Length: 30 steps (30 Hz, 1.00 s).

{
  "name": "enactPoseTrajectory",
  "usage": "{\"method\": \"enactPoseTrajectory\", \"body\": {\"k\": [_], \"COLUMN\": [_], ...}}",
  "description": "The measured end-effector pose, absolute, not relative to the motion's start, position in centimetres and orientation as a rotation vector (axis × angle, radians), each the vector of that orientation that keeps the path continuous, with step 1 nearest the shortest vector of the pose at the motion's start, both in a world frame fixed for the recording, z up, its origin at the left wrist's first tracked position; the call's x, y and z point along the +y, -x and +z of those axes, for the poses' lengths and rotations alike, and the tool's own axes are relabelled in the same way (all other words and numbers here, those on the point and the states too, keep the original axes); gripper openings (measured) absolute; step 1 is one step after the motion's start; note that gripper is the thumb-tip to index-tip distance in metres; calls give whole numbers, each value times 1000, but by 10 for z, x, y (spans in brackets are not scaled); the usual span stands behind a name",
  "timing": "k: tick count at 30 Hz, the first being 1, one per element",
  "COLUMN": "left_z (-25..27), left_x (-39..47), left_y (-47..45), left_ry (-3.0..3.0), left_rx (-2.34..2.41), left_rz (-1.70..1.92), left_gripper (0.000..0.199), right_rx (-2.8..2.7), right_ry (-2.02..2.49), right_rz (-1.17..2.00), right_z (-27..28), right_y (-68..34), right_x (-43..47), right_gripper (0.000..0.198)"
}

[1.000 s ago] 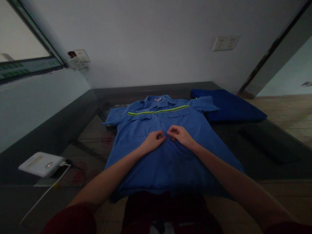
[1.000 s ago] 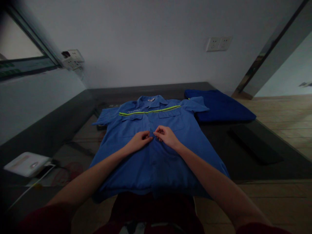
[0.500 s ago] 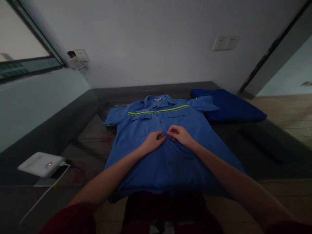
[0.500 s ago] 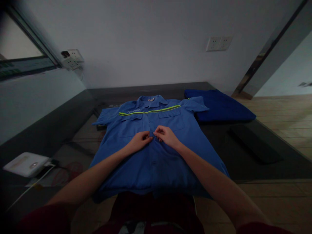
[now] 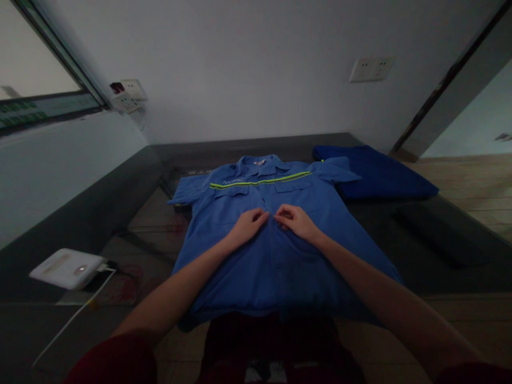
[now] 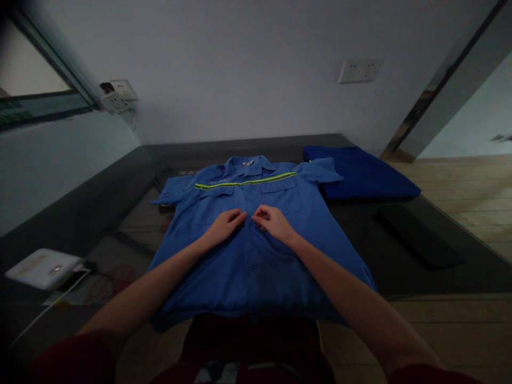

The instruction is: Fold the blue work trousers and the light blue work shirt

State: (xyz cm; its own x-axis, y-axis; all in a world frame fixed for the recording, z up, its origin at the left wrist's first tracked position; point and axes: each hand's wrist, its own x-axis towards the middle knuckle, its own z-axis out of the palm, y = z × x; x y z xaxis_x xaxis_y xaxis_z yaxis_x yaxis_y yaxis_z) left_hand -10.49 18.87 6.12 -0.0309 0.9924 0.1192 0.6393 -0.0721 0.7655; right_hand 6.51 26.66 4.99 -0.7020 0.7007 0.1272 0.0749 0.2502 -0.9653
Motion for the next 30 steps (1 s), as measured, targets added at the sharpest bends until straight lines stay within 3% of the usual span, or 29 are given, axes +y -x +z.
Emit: {"method": "enactPoseTrajectory", "body": {"k": [20, 30], "left_z": [54, 51], "left_x": [192, 193], "left_y": [105, 107], "left_ry": [-1608, -1633], "left_rx": [1506, 1480], "left_rz": [946, 954], "left_gripper": [27, 27], "right_rx": [-2082, -2065], "right_ry": [616, 623], "right_rz": [1414, 1599], "right_z": [42, 48], "right_y": [-64, -67], "right_x": [272, 273], "right_gripper": [18, 20]}}
